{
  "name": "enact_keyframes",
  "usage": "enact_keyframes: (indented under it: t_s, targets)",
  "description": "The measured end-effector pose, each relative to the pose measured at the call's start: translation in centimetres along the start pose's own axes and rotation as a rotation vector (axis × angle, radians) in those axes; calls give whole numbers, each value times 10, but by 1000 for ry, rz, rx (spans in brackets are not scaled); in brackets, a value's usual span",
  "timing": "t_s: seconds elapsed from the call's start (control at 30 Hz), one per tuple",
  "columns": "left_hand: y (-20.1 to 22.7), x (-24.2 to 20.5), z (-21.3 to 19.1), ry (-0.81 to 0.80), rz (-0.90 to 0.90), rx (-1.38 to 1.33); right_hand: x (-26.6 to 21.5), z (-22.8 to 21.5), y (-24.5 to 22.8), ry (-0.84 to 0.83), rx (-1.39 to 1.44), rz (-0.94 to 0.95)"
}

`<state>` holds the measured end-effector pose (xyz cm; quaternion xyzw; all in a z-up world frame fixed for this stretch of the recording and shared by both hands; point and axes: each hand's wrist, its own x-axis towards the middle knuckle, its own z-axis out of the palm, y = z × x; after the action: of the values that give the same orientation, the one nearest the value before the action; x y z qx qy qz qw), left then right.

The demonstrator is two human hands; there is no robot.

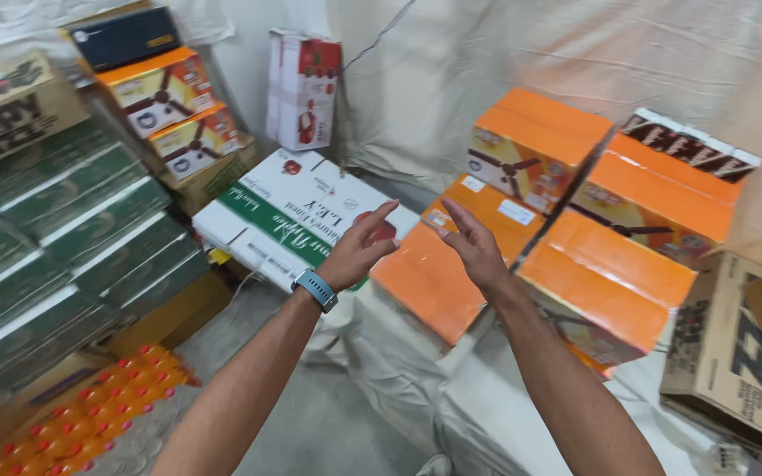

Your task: The person repeatedly picks up small white boxes from a pile and places them on top of larger orange boxes. The person handles the boxes one at a time, moving between two locations in a cluttered storage area.

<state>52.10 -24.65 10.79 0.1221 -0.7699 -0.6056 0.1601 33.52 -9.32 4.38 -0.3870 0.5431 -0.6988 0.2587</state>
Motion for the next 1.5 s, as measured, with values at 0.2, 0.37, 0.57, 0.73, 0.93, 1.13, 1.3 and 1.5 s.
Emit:
enact_keyframes:
  t_s: [0.2, 0.37, 0.57, 0.73, 0.93, 1.13, 1.3, 1.5]
  targets:
    - [-5, -167, -113, 249, -30, -39, -9, 183, 26, -275, -91, -47]
    - [-26, -318, -192, 522, -104, -4, -45, 352, 26, -531, 33, -23]
    - [-51, -465, -251, 865, -63, -70, -99, 524, 3, -845, -19, 47]
    - [-58, -583, -290, 1138, -66, -6, -139, 653, -4, -1084, -7, 116]
    - [-60, -736, -336, 1393, -159, 17, -197, 811, 3, -1330, 103, 45]
    - [-72, -856, -379, 1669, -218, 72, -247, 954, 19, -1620, 157, 59]
    - [-57, -923, -398, 1803, -220, 93, -286, 1048, 5, -1745, 103, 117]
    - [-45, -1004, -406, 1927, -365, 155, -345, 1146, 16, -1869, 172, 114]
